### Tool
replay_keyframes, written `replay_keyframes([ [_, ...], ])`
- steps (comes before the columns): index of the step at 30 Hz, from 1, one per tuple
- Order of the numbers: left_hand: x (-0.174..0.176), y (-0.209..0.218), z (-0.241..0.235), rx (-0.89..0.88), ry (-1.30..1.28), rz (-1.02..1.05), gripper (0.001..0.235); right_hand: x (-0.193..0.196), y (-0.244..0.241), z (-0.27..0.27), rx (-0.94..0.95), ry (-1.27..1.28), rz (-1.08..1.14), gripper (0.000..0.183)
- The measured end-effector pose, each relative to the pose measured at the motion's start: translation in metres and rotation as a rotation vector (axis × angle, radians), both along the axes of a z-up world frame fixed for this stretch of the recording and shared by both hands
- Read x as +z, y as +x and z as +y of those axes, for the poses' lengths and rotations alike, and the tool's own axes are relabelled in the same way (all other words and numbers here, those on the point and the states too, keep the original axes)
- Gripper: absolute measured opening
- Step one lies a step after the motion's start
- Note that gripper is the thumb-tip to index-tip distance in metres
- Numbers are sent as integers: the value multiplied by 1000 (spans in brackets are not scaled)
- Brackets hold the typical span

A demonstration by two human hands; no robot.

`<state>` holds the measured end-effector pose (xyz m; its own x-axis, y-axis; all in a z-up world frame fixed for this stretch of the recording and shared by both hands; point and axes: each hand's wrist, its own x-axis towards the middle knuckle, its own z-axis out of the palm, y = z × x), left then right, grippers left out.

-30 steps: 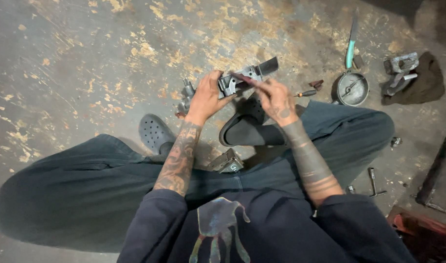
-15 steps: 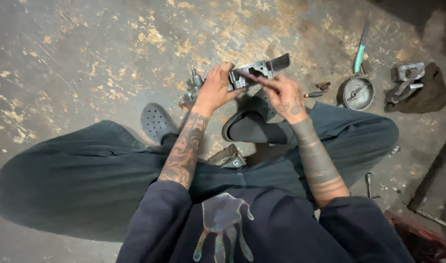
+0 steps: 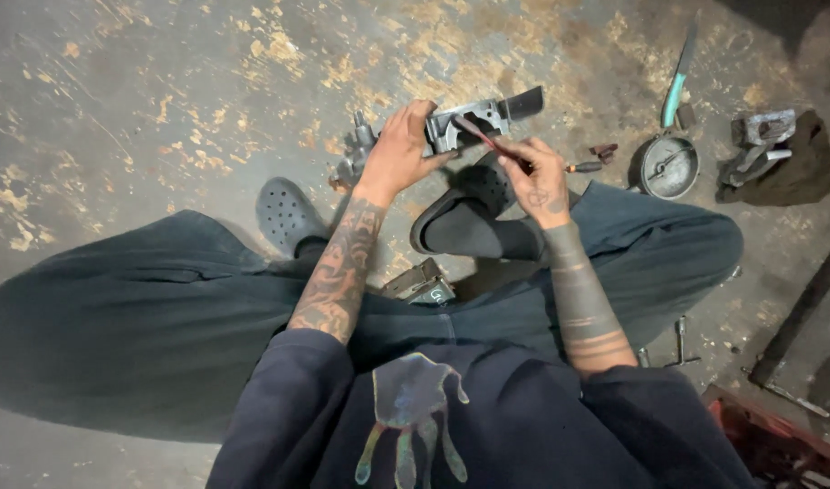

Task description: The person sits on the workshop floor holding a motorcycle engine crankcase cover and scrapes gasket residue and dirt from its surfaces and edges using a small wire brush, turning the cover over to clean different sides and repositioning it repeatedly.

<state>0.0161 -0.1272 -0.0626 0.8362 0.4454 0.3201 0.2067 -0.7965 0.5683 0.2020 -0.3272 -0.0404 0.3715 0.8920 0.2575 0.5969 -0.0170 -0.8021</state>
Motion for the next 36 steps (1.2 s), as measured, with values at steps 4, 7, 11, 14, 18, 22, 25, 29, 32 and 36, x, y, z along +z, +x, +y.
replay_keyframes([
  [4,5,0,2,-28,-13,-28,87,-6,0,1,26,15,37,17],
  [7,2,0,2,-23,-11,-33,86,1,-1,3,-29,14,15,20],
  [11,-1,-1,1,-16,27,-16,87,11,-24,7,-20,-8,14,23],
  [14,0,-1,1,-12,31,-26,87,-6,-9,5,-187,1,-52,24],
  [18,-6,-3,4,-25,30,-30,88,26,-29,9,-122,16,-46,24],
  [22,-4,-2,4,-14,51,-30,90,-1,-18,-1,-167,0,-39,25],
  [25,4,-3,4,-21,42,-28,89,16,-25,-2,-173,-22,-40,26],
  [29,8,-3,3,-16,6,-30,89,-11,-1,-14,-296,-62,-140,29],
  [32,11,-5,0,-16,3,-24,89,-2,-4,-21,-247,-100,-139,31],
  [36,7,-1,1,-16,27,-18,91,3,10,-29,-255,-97,-124,25],
])
